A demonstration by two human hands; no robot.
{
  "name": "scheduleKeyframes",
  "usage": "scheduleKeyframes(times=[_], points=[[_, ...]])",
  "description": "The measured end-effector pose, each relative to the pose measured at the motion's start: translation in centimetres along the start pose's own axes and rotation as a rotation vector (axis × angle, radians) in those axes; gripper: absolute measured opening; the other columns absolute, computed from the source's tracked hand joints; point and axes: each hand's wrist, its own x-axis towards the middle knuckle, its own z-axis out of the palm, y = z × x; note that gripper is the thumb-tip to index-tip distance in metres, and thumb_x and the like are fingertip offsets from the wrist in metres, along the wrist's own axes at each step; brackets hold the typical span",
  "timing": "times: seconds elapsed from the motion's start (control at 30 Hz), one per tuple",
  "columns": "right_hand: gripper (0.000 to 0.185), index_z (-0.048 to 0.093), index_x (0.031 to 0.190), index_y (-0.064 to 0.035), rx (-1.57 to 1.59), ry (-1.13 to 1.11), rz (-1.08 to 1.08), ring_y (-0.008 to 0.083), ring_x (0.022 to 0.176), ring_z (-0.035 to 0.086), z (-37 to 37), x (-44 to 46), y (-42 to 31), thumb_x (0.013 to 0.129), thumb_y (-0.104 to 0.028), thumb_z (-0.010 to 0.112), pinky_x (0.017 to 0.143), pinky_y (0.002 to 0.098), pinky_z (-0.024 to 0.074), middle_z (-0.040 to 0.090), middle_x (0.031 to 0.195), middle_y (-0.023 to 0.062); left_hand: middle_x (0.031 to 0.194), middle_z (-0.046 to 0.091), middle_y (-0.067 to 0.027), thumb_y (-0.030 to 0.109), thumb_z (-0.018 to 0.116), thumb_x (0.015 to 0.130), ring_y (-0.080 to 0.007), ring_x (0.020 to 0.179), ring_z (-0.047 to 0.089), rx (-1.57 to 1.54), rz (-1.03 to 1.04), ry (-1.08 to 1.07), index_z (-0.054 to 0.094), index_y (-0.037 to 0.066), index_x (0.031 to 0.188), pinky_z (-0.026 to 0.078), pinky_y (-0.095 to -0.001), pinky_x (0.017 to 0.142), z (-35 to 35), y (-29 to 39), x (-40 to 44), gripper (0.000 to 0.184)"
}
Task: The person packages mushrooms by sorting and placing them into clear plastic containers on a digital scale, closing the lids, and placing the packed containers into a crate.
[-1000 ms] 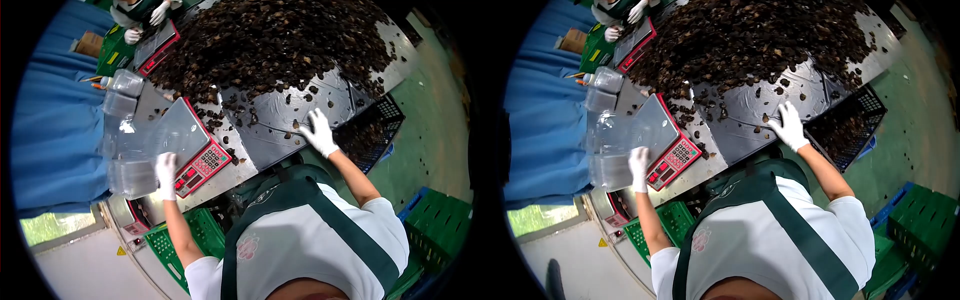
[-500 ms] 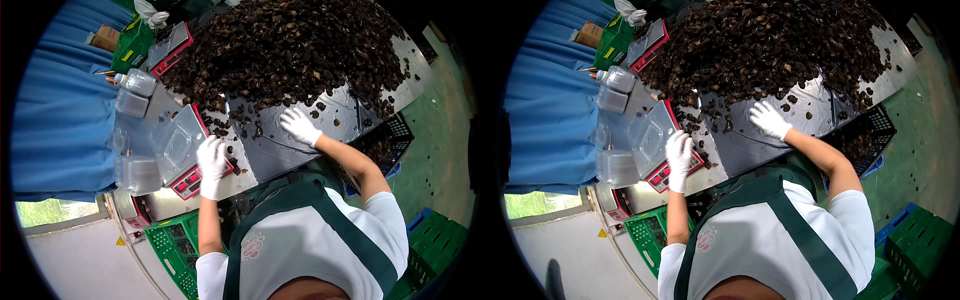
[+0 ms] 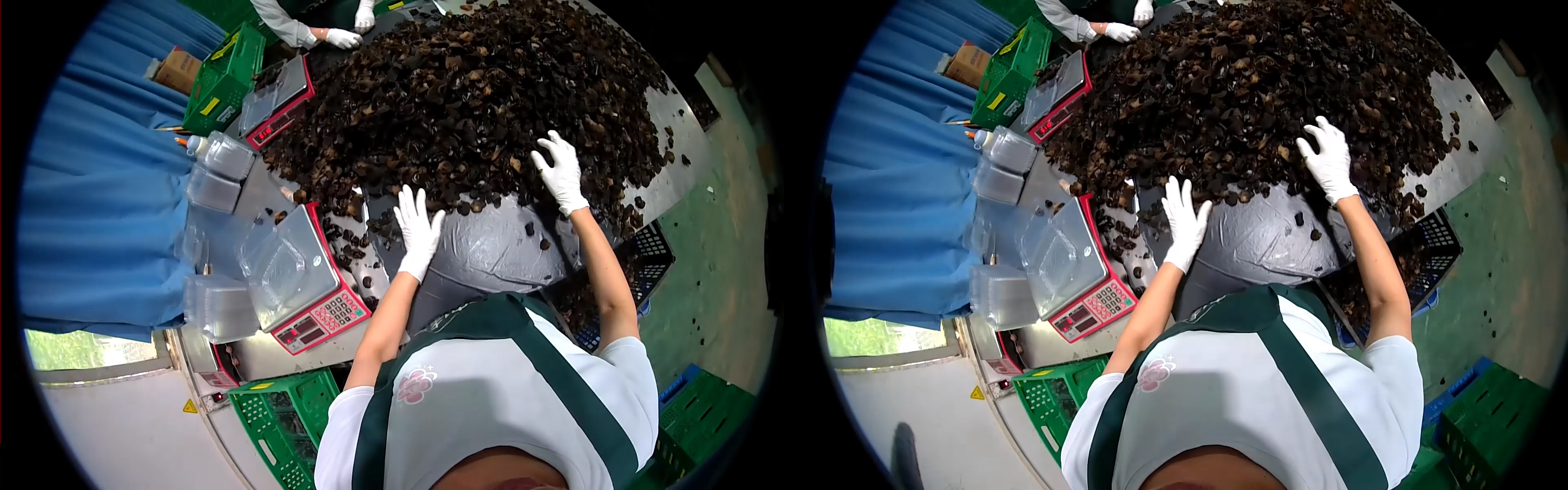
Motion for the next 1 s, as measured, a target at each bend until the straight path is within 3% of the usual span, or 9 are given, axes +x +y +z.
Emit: scheduleKeyframes(times=[0.2,0.33,0.37,0.43,0.53,0.63,0.83,0.9,1.0], points=[[0.070,0.051,0.130,-0.0078,0.102,-0.346,0.081,0.0374,0.129,0.039,3.0,6.2,-5.6,0.074,-0.043,0.074,0.106,0.0420,0.0350,0.038,0.142,0.0235,0.152,0.020,-0.0170,0.041,0.062,0.086,-0.0349,0.140,0.019,0.081,-0.025,0.160,0.034,0.009,0.142,0.018,-0.0532,0.111,-2.9,-1.4,11.1,0.070],[0.084,0.044,0.135,-0.0094,-0.041,-0.230,0.009,0.0401,0.129,0.037,6.8,9.7,-7.7,0.070,-0.052,0.075,0.104,0.0451,0.0368,0.033,0.144,0.0239,0.155,0.010,-0.0175,0.054,0.065,0.079,-0.0366,0.142,0.011,0.138,-0.106,0.072,0.030,0.013,0.145,0.016,-0.0579,0.110,-3.7,0.1,16.6,0.085],[0.088,0.042,0.136,-0.0112,-0.004,-0.234,0.029,0.0405,0.132,0.031,8.5,9.9,-7.7,0.067,-0.054,0.075,0.100,0.0567,0.0356,0.028,0.146,0.0228,0.155,0.007,-0.0180,0.057,0.066,0.077,-0.0376,0.142,0.008,0.153,-0.112,0.024,0.030,0.014,0.145,0.015,-0.0588,0.109,-3.5,0.7,17.2,0.088],[0.088,0.041,0.137,-0.0133,-0.067,-0.333,0.050,0.0406,0.133,0.030,9.2,8.8,-9.6,0.066,-0.054,0.075,0.097,0.0611,0.0346,0.025,0.148,0.0220,0.155,0.001,-0.0194,0.059,0.070,0.071,-0.0412,0.142,0.006,0.070,-0.110,-0.067,0.034,0.017,0.143,0.015,-0.0611,0.108,-2.6,1.8,17.2,0.091],[0.063,0.055,0.122,-0.0126,-0.093,-0.324,-0.055,0.0383,0.132,0.032,10.5,4.2,-9.9,0.068,-0.038,0.077,0.098,0.0596,0.0338,0.026,0.148,0.0207,0.154,0.007,-0.0210,0.048,0.073,0.071,-0.0423,0.139,0.015,0.056,0.032,-0.089,0.049,0.012,0.130,0.020,-0.0619,0.107,-0.7,2.6,13.8,0.073],[0.048,0.062,0.109,-0.0111,-0.045,-0.285,-0.191,0.0371,0.128,0.037,8.8,0.2,-9.7,0.067,-0.030,0.077,0.097,0.0503,0.0368,0.033,0.146,0.0176,0.146,0.030,-0.0200,0.038,0.072,0.074,-0.0380,0.129,0.034,-0.088,0.012,-0.155,0.055,0.012,0.119,0.026,-0.0583,0.104,0.4,2.8,8.5,0.056],[0.026,0.062,0.091,-0.0075,0.214,-0.495,-0.300,0.0335,0.116,0.047,5.7,-9.3,-10.0,0.070,-0.020,0.071,0.090,0.0433,0.0417,0.046,0.134,0.0162,0.137,0.046,-0.0126,0.022,0.071,0.071,-0.0322,0.124,0.043,-0.024,0.336,-0.115,0.061,0.011,0.103,0.033,-0.0500,0.101,-1.8,4.5,-0.5,0.036],[0.019,0.063,0.090,-0.0063,0.156,-0.510,-0.431,0.0324,0.112,0.049,4.3,-12.1,-10.1,0.074,-0.016,0.067,0.088,0.0406,0.0433,0.049,0.132,0.0156,0.133,0.050,-0.0099,0.016,0.070,0.070,-0.0292,0.122,0.045,-0.062,0.309,-0.128,0.061,0.009,0.089,0.034,-0.0477,0.100,-2.3,4.7,-3.6,0.022],[0.013,0.065,0.082,-0.0062,0.199,-0.677,-0.424,0.0313,0.108,0.052,1.4,-14.1,-10.5,0.074,-0.016,0.066,0.083,0.0393,0.0470,0.052,0.130,0.0113,0.130,0.053,-0.0052,0.017,0.068,0.073,-0.0260,0.121,0.044,-0.032,0.320,-0.208,0.062,0.010,0.092,0.032,-0.0458,0.102,-3.9,4.3,-7.1,0.021]])
